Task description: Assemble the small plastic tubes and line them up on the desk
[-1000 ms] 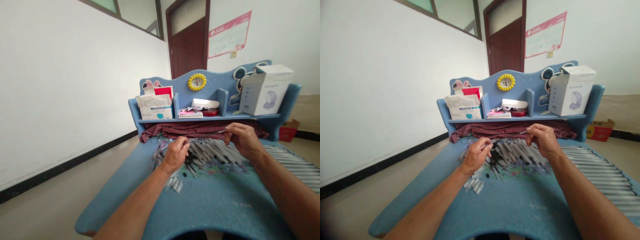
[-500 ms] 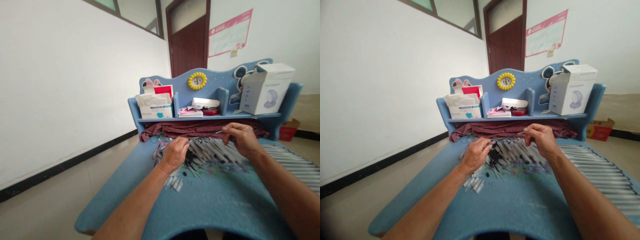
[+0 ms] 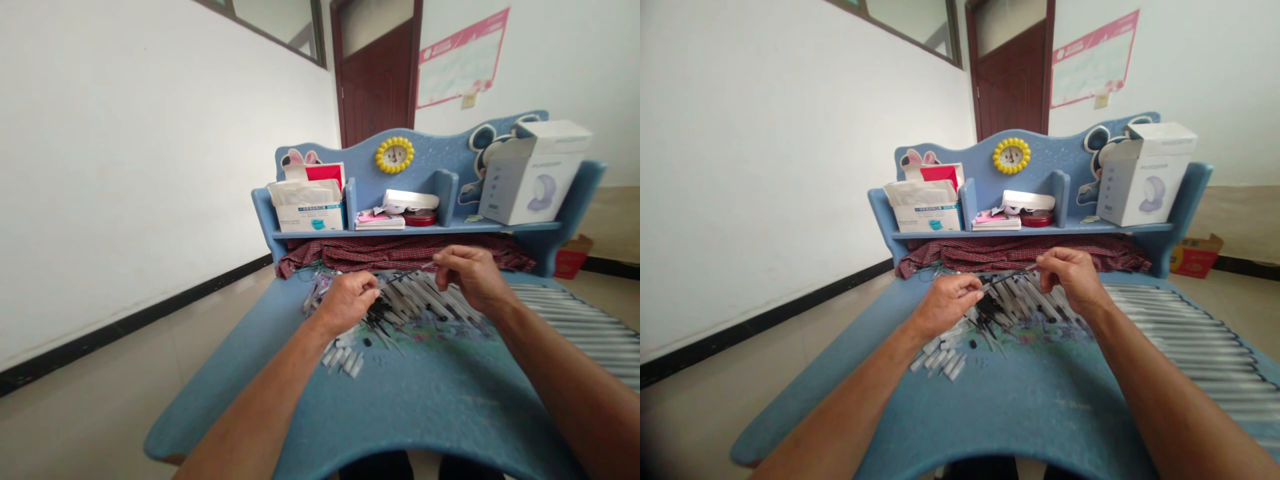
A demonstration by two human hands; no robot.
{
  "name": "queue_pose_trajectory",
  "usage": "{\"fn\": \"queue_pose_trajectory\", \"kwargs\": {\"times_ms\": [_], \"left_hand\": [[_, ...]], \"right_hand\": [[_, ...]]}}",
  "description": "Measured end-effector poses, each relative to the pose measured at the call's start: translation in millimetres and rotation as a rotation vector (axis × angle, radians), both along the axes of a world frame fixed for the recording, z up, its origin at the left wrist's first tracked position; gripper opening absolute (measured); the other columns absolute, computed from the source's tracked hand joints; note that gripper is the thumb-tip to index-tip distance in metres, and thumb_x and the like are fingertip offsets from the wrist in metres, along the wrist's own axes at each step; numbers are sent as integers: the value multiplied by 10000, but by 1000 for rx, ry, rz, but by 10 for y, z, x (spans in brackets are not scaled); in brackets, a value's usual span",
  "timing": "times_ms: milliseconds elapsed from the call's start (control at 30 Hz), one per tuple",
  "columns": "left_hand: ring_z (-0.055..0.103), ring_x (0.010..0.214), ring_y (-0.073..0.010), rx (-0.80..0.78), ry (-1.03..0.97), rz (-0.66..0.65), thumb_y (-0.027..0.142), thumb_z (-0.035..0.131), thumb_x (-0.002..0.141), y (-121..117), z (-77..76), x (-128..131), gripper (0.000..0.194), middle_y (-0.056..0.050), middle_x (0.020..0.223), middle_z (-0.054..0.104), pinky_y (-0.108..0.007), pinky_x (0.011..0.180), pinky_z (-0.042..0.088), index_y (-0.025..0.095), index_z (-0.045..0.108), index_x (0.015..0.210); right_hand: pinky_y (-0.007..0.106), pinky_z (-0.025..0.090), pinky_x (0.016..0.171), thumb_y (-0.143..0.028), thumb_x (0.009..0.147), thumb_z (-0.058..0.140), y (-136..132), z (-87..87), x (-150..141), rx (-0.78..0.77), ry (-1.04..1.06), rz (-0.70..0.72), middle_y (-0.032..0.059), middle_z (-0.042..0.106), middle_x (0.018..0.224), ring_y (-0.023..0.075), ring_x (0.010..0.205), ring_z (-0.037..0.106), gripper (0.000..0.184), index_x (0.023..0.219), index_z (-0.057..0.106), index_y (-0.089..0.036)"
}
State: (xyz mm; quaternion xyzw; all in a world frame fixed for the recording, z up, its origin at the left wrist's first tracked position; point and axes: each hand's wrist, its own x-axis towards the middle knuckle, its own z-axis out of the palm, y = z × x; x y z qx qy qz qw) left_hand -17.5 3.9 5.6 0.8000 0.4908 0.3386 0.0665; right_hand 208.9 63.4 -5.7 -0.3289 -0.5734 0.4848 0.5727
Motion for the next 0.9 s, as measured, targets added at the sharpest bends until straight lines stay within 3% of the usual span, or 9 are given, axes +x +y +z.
{"fn": "queue_pose_trajectory", "kwargs": {"times_ms": [233, 433, 600, 700, 800, 900], "left_hand": [[546, 637, -108, -59, -78, -15, 159, 546, 720, -46, 1, 82, 98, 3, 666, 619, -203, 583, 400, 149, 643, 732], [538, 579, -88, -62, -396, -18, 183, 546, 731, 15, -30, 65, 152, 2, 665, 611, -184, 539, 408, 125, 643, 832], [486, 510, -66, -48, -474, -6, 199, 556, 732, 48, -32, 41, 292, 22, 619, 580, -172, 497, 394, 116, 640, 999], [490, 530, -67, -31, -453, -32, 175, 544, 732, 32, -14, 49, 353, 19, 638, 591, -176, 524, 409, 127, 630, 1071], [499, 550, -72, -15, -425, -32, 163, 533, 733, 20, -2, 52, 351, 12, 661, 605, -182, 545, 422, 139, 640, 1066], [497, 552, -76, -7, -403, -16, 161, 528, 735, 20, -3, 45, 328, 9, 660, 606, -187, 550, 424, 140, 654, 1037]], "right_hand": [[203, 337, 391, -411, 705, 627, -269, -40, -365, 61, -267, 203, 1, 559, 414, 82, 353, 451, 300, 564, 586, -150], [209, 325, 393, -466, 788, 505, -281, -187, -495, 106, -378, 145, -34, 519, 400, 100, 352, 440, 330, 805, 638, -165], [232, 363, 527, -290, 823, 443, -249, -331, -620, 452, -1037, 59, 20, 618, 585, 139, 546, 562, 244, 747, 654, -195], [257, 367, 574, -262, 831, 413, -298, -318, -742, 541, -1386, 3, 80, 676, 716, 192, 674, 621, 268, 797, 670, -196], [273, 371, 577, -257, 837, 390, -326, -299, -811, 549, -1527, 22, 111, 691, 757, 221, 706, 638, 297, 818, 679, -194], [277, 374, 578, -236, 819, 397, -318, -319, -814, 544, -1540, 27, 112, 693, 780, 229, 716, 639, 290, 877, 679, -202]]}}
